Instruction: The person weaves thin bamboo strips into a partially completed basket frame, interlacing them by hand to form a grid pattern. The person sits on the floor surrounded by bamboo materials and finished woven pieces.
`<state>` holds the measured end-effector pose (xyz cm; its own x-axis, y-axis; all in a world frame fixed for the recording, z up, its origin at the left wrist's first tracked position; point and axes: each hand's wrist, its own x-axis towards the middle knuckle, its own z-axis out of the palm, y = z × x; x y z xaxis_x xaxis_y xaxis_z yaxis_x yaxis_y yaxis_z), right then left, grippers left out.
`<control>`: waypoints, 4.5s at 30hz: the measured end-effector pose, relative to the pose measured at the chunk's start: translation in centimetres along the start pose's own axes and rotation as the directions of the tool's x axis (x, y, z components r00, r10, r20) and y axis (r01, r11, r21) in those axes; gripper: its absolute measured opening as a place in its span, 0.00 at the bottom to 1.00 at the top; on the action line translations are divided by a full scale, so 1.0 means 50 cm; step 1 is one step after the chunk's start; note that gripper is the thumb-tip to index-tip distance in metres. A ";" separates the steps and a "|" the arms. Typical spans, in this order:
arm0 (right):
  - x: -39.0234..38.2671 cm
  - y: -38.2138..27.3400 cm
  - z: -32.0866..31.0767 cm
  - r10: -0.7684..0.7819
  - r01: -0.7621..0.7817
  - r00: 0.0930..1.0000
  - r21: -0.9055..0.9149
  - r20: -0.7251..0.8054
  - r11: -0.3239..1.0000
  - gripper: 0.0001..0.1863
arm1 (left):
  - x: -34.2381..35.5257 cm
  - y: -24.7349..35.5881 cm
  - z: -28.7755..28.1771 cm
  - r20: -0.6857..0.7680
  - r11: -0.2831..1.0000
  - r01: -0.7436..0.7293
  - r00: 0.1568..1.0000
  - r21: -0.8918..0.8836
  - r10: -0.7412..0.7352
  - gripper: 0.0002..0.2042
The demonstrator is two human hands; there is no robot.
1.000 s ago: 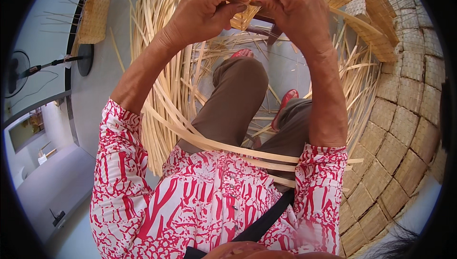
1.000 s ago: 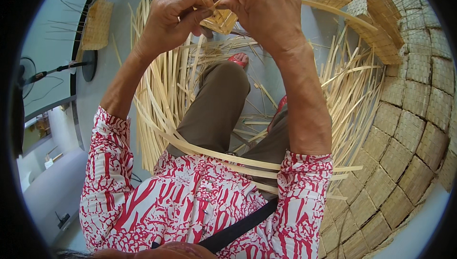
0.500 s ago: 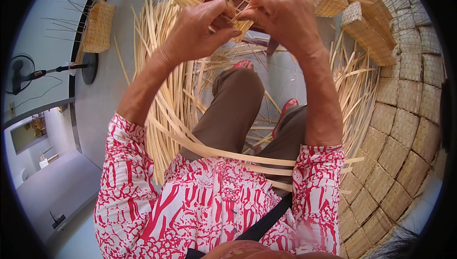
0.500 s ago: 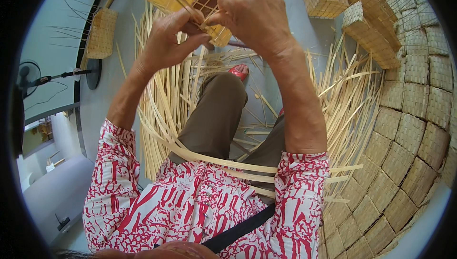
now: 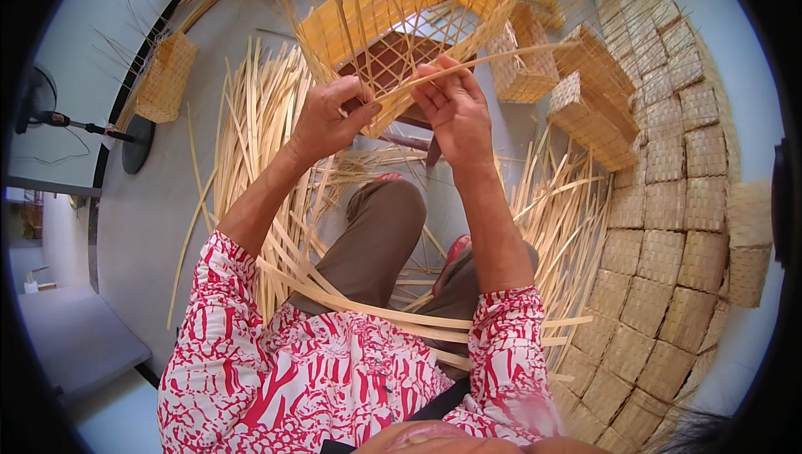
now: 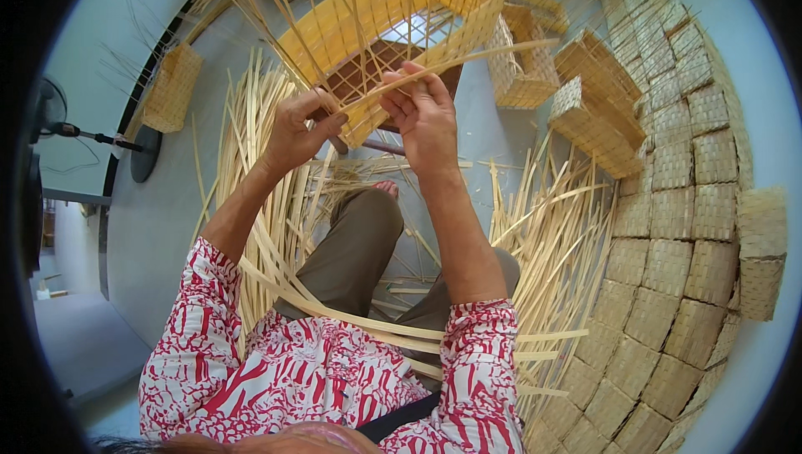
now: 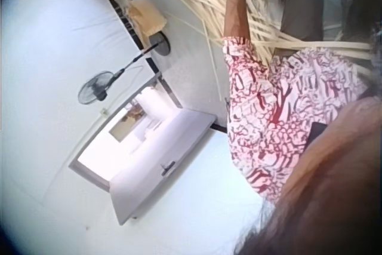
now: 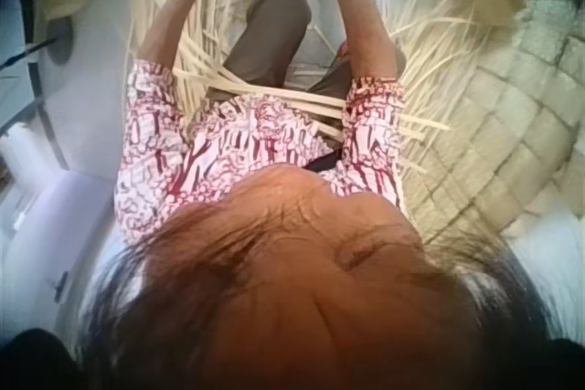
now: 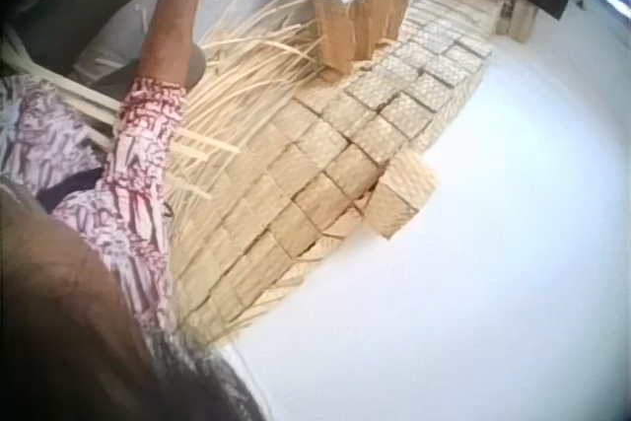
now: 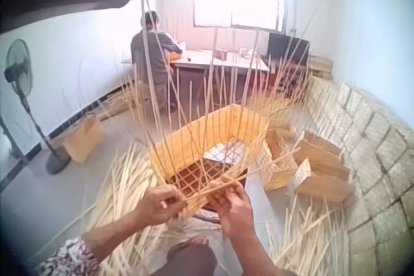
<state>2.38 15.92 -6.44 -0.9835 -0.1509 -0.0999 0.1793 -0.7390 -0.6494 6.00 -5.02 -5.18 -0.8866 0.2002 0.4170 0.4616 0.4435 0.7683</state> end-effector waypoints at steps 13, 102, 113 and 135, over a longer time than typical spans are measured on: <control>-0.029 -0.063 0.039 0.212 0.119 0.783 -0.476 0.585 0.872 0.21 | 0.001 0.009 -0.012 0.057 0.993 -0.115 0.992 -0.023 0.117 0.07; 0.061 0.002 -0.040 -0.283 0.465 0.878 -0.830 0.387 0.309 0.10 | 0.027 -0.118 -0.099 0.149 0.996 0.022 0.988 0.082 -0.034 0.25; 0.045 0.006 -0.091 0.050 0.016 0.996 -0.708 0.073 0.706 0.12 | -0.008 -0.232 -0.182 -0.257 0.974 0.044 0.966 0.220 0.015 0.21; 0.080 0.034 -0.063 0.089 -0.163 0.974 0.374 0.208 0.913 0.13 | 0.077 -0.018 -0.041 -0.137 0.904 -0.288 0.929 0.317 0.344 0.05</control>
<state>-1.32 16.14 -10.30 -0.9369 -0.3495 0.0021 0.3334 -0.8957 -0.2941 2.23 -6.46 -3.26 -0.6607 0.2186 0.7181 0.6623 0.6201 0.4206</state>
